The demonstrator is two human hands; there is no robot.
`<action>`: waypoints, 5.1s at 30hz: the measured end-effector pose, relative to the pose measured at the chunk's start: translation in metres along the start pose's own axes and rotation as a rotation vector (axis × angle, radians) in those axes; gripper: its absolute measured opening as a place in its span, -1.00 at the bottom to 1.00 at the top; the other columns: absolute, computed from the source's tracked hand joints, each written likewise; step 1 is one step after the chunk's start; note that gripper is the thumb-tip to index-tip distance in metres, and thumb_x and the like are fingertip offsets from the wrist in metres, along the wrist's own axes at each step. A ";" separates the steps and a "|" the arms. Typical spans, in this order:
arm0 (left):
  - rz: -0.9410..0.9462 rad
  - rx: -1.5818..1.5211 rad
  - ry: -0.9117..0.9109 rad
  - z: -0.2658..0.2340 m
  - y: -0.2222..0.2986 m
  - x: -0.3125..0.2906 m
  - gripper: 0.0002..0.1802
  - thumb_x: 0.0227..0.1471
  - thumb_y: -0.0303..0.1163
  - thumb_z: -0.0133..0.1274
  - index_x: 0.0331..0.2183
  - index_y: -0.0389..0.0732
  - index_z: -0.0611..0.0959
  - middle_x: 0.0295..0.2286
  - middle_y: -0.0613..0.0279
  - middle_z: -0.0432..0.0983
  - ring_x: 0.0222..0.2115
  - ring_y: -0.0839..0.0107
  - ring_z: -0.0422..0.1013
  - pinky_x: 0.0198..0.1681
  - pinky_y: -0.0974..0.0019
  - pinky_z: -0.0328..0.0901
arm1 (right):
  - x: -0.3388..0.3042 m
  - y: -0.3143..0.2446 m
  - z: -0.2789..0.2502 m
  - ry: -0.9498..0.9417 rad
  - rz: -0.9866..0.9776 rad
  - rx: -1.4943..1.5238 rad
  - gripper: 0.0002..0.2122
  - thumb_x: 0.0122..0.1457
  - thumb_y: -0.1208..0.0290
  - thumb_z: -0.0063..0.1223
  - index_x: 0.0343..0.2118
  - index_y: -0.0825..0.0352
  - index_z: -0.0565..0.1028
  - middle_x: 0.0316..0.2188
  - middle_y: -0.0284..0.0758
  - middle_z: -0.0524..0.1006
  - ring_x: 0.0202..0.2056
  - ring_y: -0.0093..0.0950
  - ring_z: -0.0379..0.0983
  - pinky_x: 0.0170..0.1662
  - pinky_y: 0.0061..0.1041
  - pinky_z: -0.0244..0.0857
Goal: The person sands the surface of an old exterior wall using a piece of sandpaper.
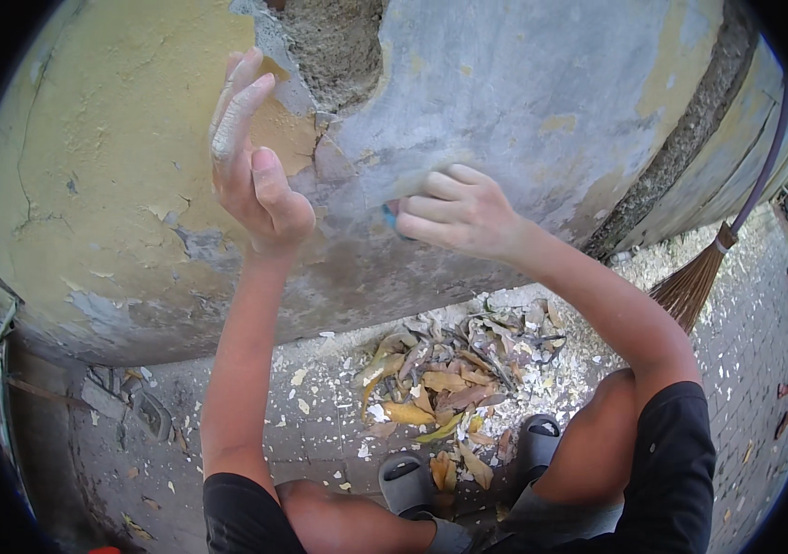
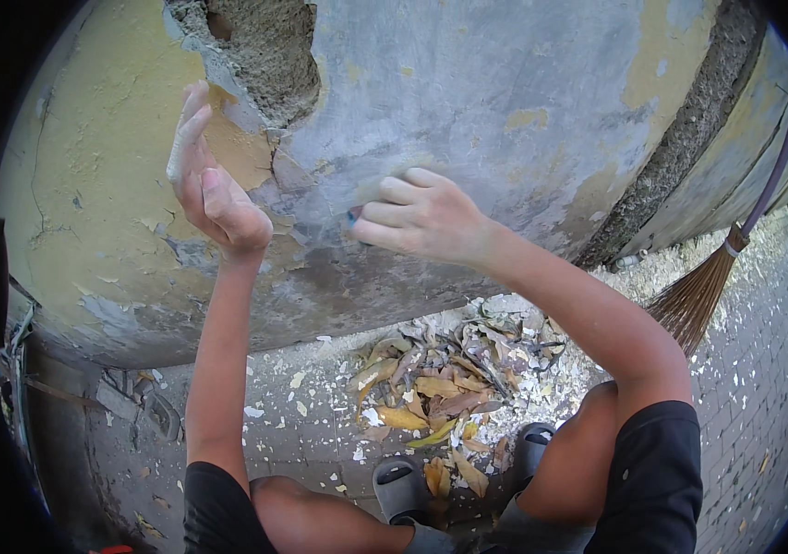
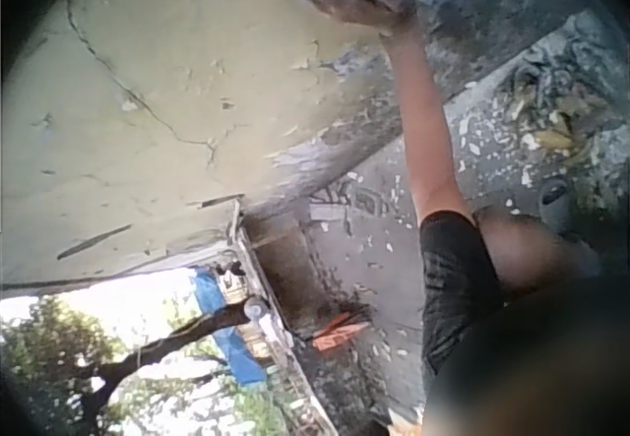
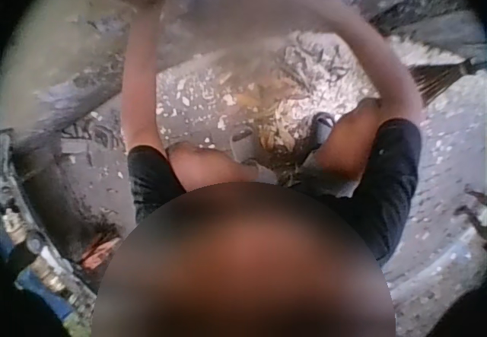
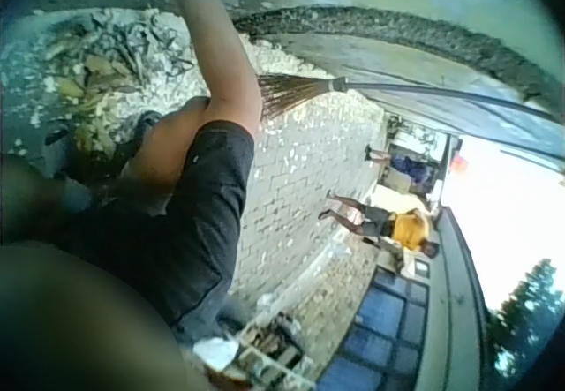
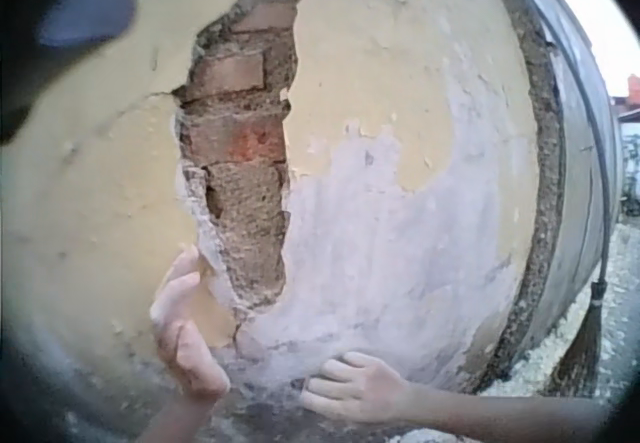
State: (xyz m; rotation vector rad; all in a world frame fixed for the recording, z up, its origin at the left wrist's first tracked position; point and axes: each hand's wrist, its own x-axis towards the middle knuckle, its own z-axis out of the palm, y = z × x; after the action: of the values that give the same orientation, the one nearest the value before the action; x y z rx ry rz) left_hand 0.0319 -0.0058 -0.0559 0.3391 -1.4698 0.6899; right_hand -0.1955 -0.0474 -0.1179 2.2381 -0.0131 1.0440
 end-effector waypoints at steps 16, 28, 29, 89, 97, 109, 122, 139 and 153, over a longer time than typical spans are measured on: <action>-0.008 0.097 -0.029 -0.005 0.004 0.001 -0.52 0.13 -0.40 -0.32 0.02 -0.36 0.48 0.07 -0.16 0.43 0.15 -0.10 0.31 0.22 -0.05 0.22 | 0.017 -0.021 0.014 -0.087 -0.091 0.084 -0.81 -0.08 0.37 0.12 -0.35 0.09 0.42 -0.42 -0.58 0.41 -0.33 -0.59 0.33 -0.30 -0.58 0.24; -0.018 0.145 -0.135 -0.008 0.005 0.002 -0.44 0.10 -0.42 -0.38 0.10 -0.43 0.35 0.14 -0.22 0.30 0.21 -0.06 0.21 0.30 -0.08 0.10 | 0.005 -0.026 0.019 -0.131 -0.102 0.102 -0.83 0.00 0.36 0.07 -0.30 0.09 0.43 -0.48 -0.58 0.35 -0.26 -0.62 0.33 -0.29 -0.59 0.20; -0.028 0.142 -0.139 -0.009 0.005 -0.001 -0.44 0.10 -0.42 -0.38 0.10 -0.43 0.35 0.14 -0.22 0.30 0.21 -0.06 0.21 0.30 -0.08 0.10 | -0.007 -0.025 0.017 -0.112 -0.071 0.118 -0.81 -0.03 0.39 0.12 -0.31 0.09 0.45 -0.41 -0.58 0.41 -0.34 -0.61 0.32 -0.36 -0.58 0.17; 0.046 0.261 -0.182 -0.005 0.010 0.004 -0.48 0.14 -0.43 -0.31 0.08 -0.39 0.47 0.10 -0.11 0.40 0.18 -0.04 0.29 0.23 -0.02 0.23 | -0.051 0.015 -0.008 -0.022 -0.103 -0.001 -0.78 0.04 0.41 0.16 -0.31 0.02 0.34 -0.44 -0.71 0.44 -0.31 -0.66 0.31 -0.31 -0.64 0.19; 0.068 0.205 -0.178 -0.006 0.005 0.002 -0.49 0.17 -0.40 -0.31 0.09 -0.39 0.45 0.10 -0.11 0.39 0.17 -0.04 0.30 0.22 -0.02 0.24 | -0.110 0.036 -0.049 -0.198 -0.095 -0.104 -0.77 0.01 0.38 0.15 -0.30 0.04 0.35 -0.43 -0.68 0.45 -0.27 -0.66 0.32 -0.32 -0.63 0.18; 0.080 0.173 -0.189 -0.012 0.002 -0.002 -0.45 0.12 -0.43 -0.32 0.14 -0.38 0.36 0.12 -0.17 0.33 0.18 -0.06 0.27 0.24 -0.07 0.22 | -0.101 0.032 -0.035 -0.157 -0.084 -0.106 -0.83 0.04 0.35 0.17 -0.36 0.01 0.37 -0.47 -0.69 0.41 -0.32 -0.68 0.30 -0.33 -0.64 0.11; 0.053 0.164 -0.151 -0.009 0.004 -0.002 -0.44 0.08 -0.44 -0.30 0.11 -0.43 0.38 0.10 -0.20 0.35 0.17 -0.10 0.27 0.25 -0.11 0.21 | -0.092 0.033 -0.028 -0.048 -0.082 -0.094 -0.81 0.03 0.36 0.23 -0.40 0.04 0.39 -0.48 -0.70 0.43 -0.35 -0.67 0.30 -0.36 -0.63 0.15; 0.109 0.226 -0.136 0.002 0.006 0.001 -0.45 0.08 -0.45 -0.30 0.11 -0.41 0.39 0.09 -0.16 0.37 0.16 -0.08 0.30 0.21 -0.07 0.27 | -0.096 0.036 -0.038 -0.111 -0.054 -0.077 -0.82 0.02 0.34 0.18 -0.39 0.00 0.36 -0.42 -0.72 0.47 -0.31 -0.67 0.31 -0.35 -0.64 0.15; 0.113 0.205 -0.132 -0.001 0.006 -0.003 -0.47 0.20 -0.41 -0.26 0.17 -0.42 0.26 0.16 -0.18 0.18 0.22 -0.07 0.18 0.25 -0.09 0.22 | -0.091 0.038 -0.043 -0.181 -0.046 -0.105 -0.83 0.05 0.34 0.13 -0.33 0.00 0.37 -0.42 -0.70 0.46 -0.31 -0.67 0.31 -0.33 -0.63 0.16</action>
State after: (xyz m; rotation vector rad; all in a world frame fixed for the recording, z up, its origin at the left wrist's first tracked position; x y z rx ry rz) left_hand 0.0291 -0.0008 -0.0600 0.4691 -1.5555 0.9270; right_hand -0.2965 -0.0759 -0.1390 2.2191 -0.0919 0.7947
